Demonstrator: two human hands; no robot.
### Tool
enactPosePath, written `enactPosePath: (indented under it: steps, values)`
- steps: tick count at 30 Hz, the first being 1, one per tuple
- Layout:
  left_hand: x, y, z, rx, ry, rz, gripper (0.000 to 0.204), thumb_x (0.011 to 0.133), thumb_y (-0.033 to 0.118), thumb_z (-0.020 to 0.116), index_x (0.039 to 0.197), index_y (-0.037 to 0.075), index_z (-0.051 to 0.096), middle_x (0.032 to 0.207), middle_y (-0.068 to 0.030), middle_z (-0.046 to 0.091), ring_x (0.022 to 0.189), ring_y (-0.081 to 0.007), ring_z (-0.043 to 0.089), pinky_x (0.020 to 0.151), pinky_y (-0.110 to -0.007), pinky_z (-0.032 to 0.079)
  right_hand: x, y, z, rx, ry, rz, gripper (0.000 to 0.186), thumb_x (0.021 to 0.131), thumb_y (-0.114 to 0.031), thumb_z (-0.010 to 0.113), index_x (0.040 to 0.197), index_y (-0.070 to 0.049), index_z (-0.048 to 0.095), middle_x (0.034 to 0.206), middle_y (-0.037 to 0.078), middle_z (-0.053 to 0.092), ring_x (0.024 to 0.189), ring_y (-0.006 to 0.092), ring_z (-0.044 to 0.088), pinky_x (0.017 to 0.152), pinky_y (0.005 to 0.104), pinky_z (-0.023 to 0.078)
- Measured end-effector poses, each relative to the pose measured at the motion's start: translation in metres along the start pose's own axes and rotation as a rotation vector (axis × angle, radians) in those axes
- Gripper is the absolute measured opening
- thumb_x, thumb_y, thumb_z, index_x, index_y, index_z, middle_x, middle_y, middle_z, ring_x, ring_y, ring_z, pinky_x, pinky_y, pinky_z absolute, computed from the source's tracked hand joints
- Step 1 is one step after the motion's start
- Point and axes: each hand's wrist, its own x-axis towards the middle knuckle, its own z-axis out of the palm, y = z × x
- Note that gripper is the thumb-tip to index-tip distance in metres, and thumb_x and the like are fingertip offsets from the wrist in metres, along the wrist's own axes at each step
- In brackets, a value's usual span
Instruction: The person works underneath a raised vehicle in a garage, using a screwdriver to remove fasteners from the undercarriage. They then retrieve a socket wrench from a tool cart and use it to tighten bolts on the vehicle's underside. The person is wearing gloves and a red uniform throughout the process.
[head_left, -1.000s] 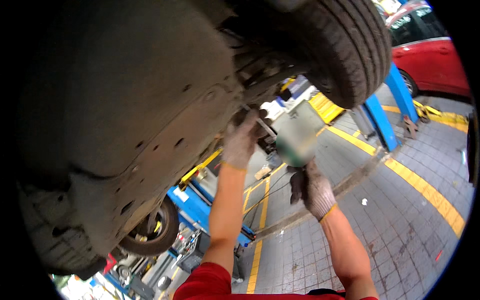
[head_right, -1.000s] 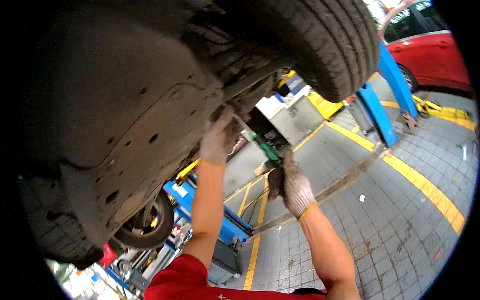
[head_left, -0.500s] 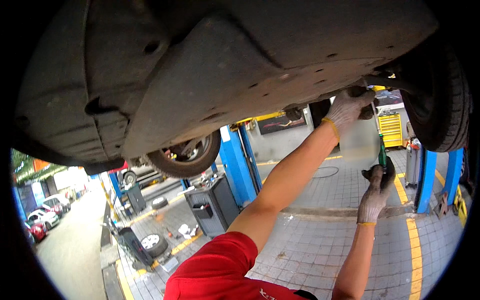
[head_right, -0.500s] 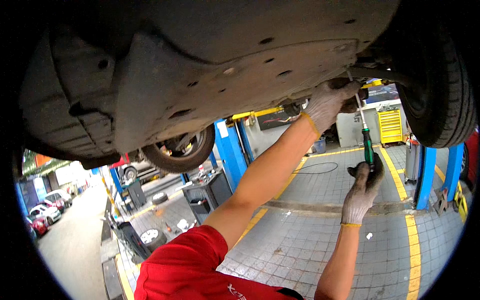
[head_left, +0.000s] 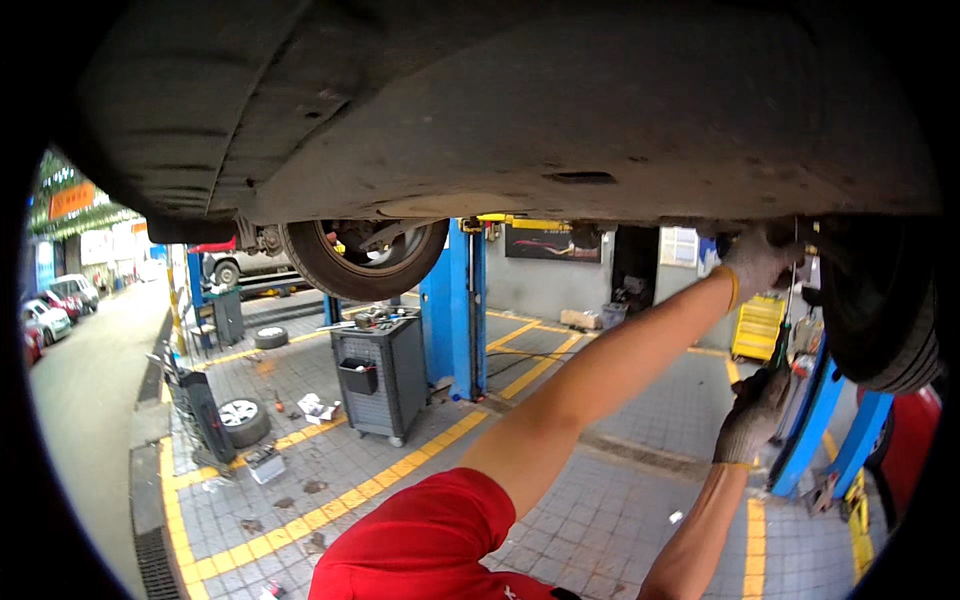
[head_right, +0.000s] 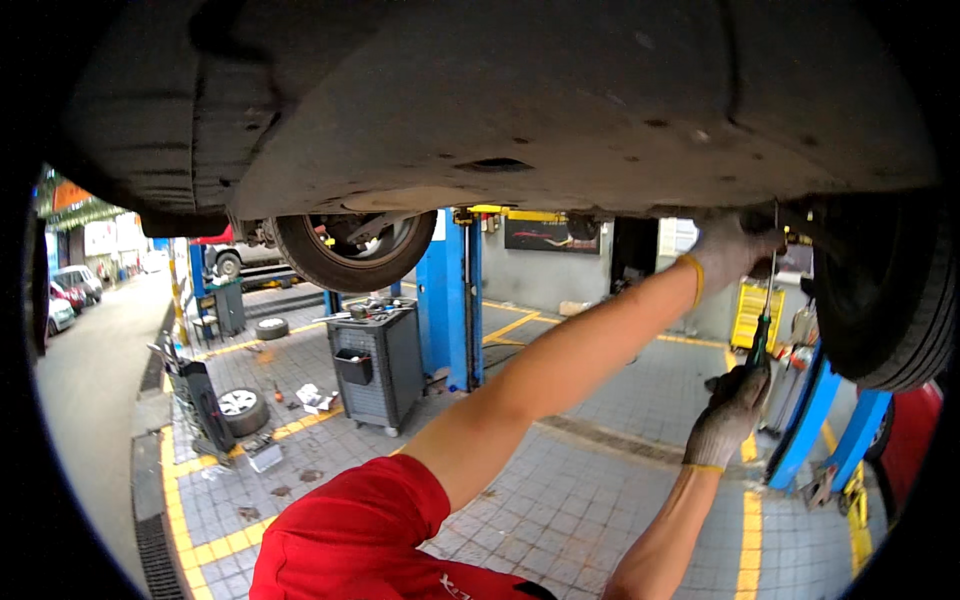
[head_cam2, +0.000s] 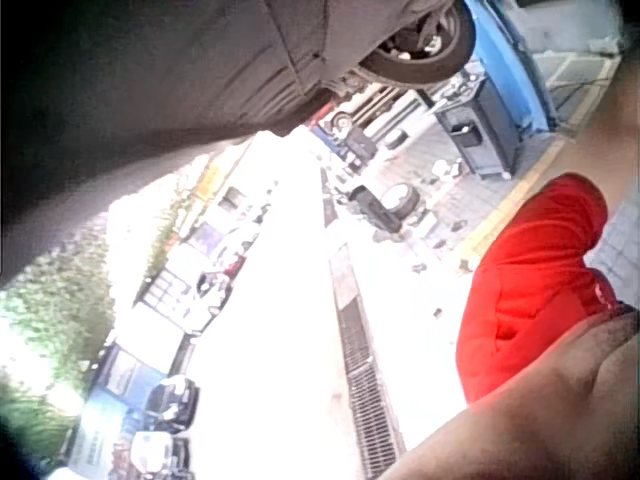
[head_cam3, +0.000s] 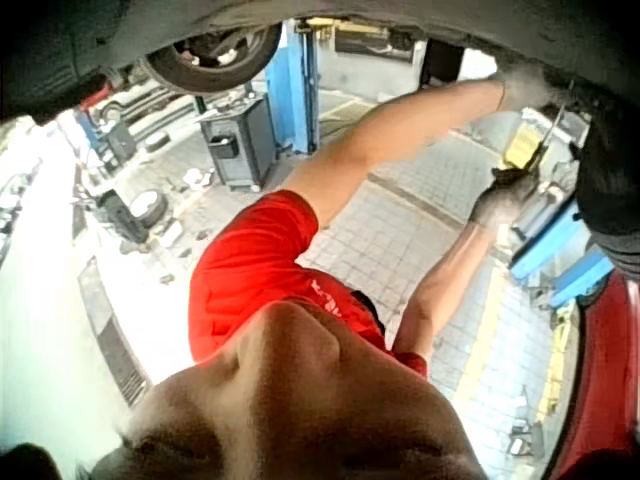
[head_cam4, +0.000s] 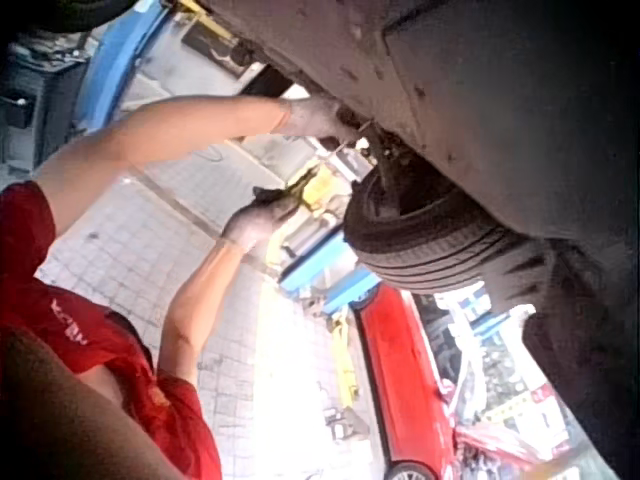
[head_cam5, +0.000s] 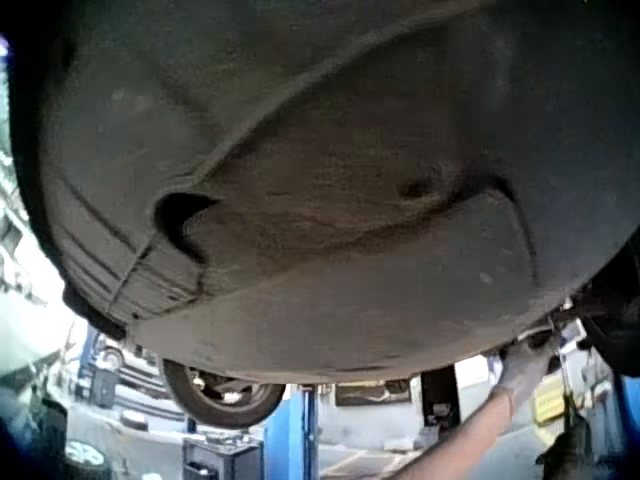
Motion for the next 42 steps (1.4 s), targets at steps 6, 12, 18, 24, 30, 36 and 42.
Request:
enactPosePath:
  steps: [6, 12, 18, 24, 30, 36, 42]
  values:
    - [-0.138, 0.049, -0.045, 0.539, 0.566, 0.626, 0.035, 0.094, 0.031, 0.078, 0.118, 0.006, 0.073, 0.11, -0.0132, 0.074, 0.101, -0.0279, 0.07, 0.091, -0.041, 0.053, -0.005, -0.032, -0.007, 0.423, -0.328, 0.273, 0.038, 0.114, -0.039, 0.05, 0.127, -0.006, 0.064, 0.066, -0.006, 0.029, 0.052, 0.0065, 0.028, 0.045, 0.0232, 0.028]
    - [-0.195, 0.143, -0.184, 1.234, 1.213, 1.43, 0.069, 0.096, 0.028, 0.063, 0.153, -0.005, 0.044, 0.152, -0.0353, 0.046, 0.145, -0.0506, 0.039, 0.118, -0.062, 0.033, 0.004, -0.027, 0.002, 0.119, -0.173, 0.011, 0.027, 0.107, -0.039, 0.066, 0.105, -0.013, 0.063, 0.062, -0.005, 0.034, 0.052, 0.0068, 0.035, 0.047, 0.0249, 0.027]
    - [-0.18, 0.177, -0.225, 1.407, 1.298, 1.567, 0.077, 0.097, 0.04, 0.058, 0.157, -0.004, 0.038, 0.155, -0.0346, 0.045, 0.145, -0.0571, 0.034, 0.117, -0.072, 0.027, 0.014, -0.035, -0.006, 0.052, -0.125, -0.006, 0.025, 0.108, -0.039, 0.065, 0.106, -0.014, 0.064, 0.063, -0.005, 0.033, 0.053, 0.0081, 0.034, 0.049, 0.0273, 0.027]
    - [-0.181, 0.181, -0.237, 1.527, 1.442, 1.496, 0.073, 0.094, 0.053, 0.061, 0.149, 0.006, 0.054, 0.146, -0.0316, 0.053, 0.132, -0.0501, 0.047, 0.112, -0.066, 0.034, 0.003, -0.043, 0.002, -0.149, -0.086, -0.15, 0.025, 0.11, -0.037, 0.062, 0.117, -0.013, 0.059, 0.067, -0.006, 0.036, 0.055, 0.0065, 0.034, 0.05, 0.0259, 0.029]
    - [-0.196, 0.187, -0.256, 1.737, 1.518, 1.369, 0.07, 0.091, 0.065, 0.065, 0.14, 0.016, 0.07, 0.137, -0.0286, 0.062, 0.119, -0.0432, 0.06, 0.107, -0.061, 0.042, 0.021, -0.04, -0.012, -0.179, -0.117, -0.183, 0.022, 0.108, -0.034, 0.065, 0.112, -0.013, 0.058, 0.065, -0.007, 0.037, 0.049, 0.0052, 0.036, 0.044, 0.0255, 0.027]
    - [-0.199, 0.184, -0.264, 1.891, 1.501, 1.22, 0.076, 0.08, 0.074, 0.068, 0.139, 0.026, 0.071, 0.144, -0.0293, 0.056, 0.125, -0.0472, 0.056, 0.105, -0.067, 0.04, 0.004, -0.027, 0.006, -0.174, -0.087, -0.143, 0.028, 0.106, -0.036, 0.068, 0.119, -0.012, 0.061, 0.065, -0.007, 0.04, 0.049, 0.005, 0.037, 0.043, 0.0242, 0.028]
    - [-0.201, 0.187, -0.261, 1.822, 1.442, 1.252, 0.073, 0.083, 0.073, 0.065, 0.138, 0.025, 0.071, 0.14, -0.0287, 0.058, 0.124, -0.0458, 0.056, 0.106, -0.064, 0.04, 0.012, -0.029, 0.007, -0.138, -0.076, -0.11, 0.023, 0.104, -0.035, 0.071, 0.111, -0.015, 0.065, 0.061, -0.008, 0.036, 0.044, 0.0049, 0.032, 0.039, 0.0241, 0.024]
